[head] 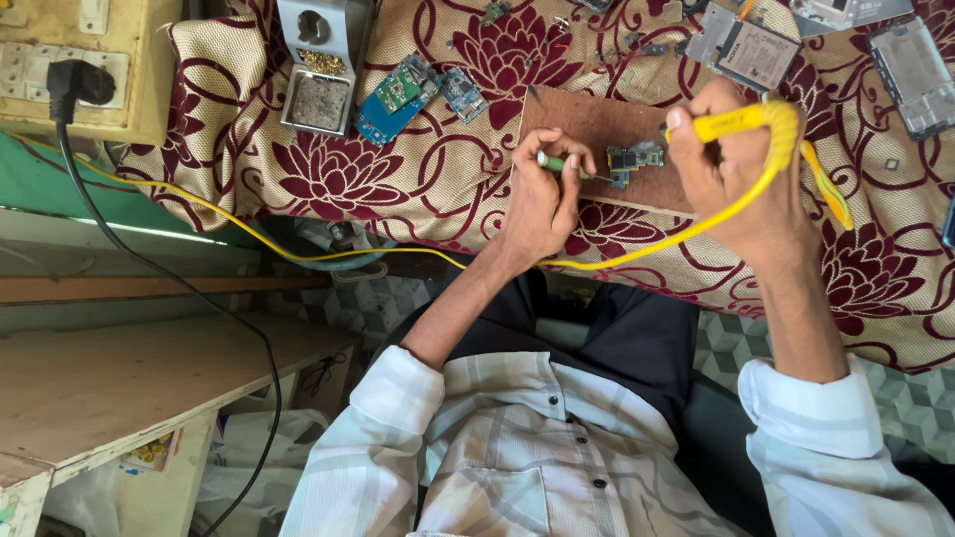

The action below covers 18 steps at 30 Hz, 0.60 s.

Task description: The person uses a soldering iron and tweezers to apply solder to a small circuit board placed on a wooden board. They repeatedly heat and adjust components on the board while working at a cluttered table with various electronic parts.

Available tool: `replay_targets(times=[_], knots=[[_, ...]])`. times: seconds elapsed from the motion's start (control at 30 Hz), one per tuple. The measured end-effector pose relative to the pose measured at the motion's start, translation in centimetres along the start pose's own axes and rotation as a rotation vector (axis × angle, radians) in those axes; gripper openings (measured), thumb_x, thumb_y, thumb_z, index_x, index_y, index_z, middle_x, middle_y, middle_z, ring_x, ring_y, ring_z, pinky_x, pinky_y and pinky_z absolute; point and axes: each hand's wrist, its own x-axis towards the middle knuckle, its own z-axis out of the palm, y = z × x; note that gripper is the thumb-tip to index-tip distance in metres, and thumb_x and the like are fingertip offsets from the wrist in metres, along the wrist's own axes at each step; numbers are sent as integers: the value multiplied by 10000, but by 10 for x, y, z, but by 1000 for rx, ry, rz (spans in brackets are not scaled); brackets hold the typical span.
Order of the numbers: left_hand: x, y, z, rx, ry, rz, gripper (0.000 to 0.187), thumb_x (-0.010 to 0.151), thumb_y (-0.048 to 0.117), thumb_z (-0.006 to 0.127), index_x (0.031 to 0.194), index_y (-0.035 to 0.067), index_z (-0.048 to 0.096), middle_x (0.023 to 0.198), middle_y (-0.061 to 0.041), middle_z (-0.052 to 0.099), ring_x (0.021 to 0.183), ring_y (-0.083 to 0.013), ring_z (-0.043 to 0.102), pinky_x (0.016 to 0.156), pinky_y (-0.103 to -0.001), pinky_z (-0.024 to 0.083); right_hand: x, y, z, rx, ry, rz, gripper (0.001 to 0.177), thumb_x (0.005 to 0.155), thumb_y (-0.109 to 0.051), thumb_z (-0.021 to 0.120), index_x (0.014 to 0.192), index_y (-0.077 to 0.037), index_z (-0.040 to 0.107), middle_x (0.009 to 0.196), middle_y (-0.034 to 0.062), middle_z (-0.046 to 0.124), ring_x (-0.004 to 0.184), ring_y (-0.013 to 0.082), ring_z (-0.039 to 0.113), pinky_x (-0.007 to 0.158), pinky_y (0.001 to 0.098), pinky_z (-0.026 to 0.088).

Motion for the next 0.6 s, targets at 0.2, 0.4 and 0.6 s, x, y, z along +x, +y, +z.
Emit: replay_targets(times=[0.2,0.4,0.6], knots=[[0,0,1,15,1,6,337,1077,-40,449,1299,12,200,1002,-112,646,821,-194,640,905,-353,491,9,-4,-13,39,-80,-47,246,1182,-150,625,1003,11,572,712,88,535,628,166,518,602,323,411],[1,1,-1,10,5,7,333,1069,-40,451,1291,5,207,995,-109,645,803,-195,636,890,-347,490,5,-5,-18,172,-113,108,210,1152,-205,588,1037,-29,589,695,19,565,618,113,562,604,281,431],[1,4,-1,42,16,44,323,1071,-41,453,1280,6,211,1001,-115,648,789,-207,625,894,-361,481,-12,-9,2,81,129,194,287,1205,-209,597,1010,0,575,676,38,574,586,118,573,723,293,481]])
